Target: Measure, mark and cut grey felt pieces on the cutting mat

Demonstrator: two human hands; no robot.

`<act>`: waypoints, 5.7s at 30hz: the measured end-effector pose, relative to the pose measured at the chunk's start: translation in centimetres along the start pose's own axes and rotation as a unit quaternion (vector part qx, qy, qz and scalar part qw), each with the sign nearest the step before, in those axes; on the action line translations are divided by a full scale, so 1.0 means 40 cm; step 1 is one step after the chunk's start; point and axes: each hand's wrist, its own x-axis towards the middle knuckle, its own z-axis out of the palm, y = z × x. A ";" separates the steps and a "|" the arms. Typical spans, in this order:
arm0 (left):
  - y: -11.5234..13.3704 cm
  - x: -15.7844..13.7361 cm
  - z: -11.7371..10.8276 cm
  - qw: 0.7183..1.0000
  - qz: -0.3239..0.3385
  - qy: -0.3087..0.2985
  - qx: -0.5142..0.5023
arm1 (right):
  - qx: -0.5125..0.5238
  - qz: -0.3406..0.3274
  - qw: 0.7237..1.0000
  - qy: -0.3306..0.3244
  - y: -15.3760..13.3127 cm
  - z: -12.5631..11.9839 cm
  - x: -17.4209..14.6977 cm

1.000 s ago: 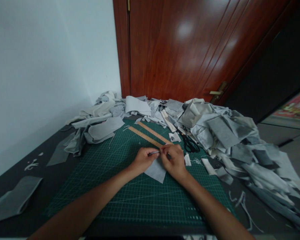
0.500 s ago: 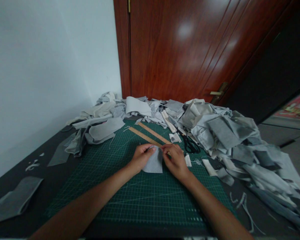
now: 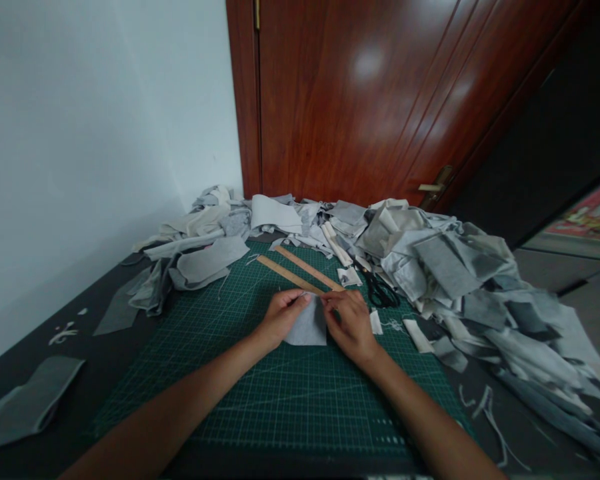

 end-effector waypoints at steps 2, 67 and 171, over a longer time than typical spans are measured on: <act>0.001 0.001 0.001 1.000 0.000 -0.004 -0.003 | -0.003 0.001 1.000 -0.004 -0.002 0.003 0.000; -0.010 -0.002 0.012 0.998 0.013 -0.042 0.039 | -0.097 0.039 0.995 0.004 0.004 0.025 0.004; 0.007 -0.013 0.008 0.996 -0.046 -0.005 -0.078 | 0.238 0.216 0.947 -0.018 -0.006 0.011 0.007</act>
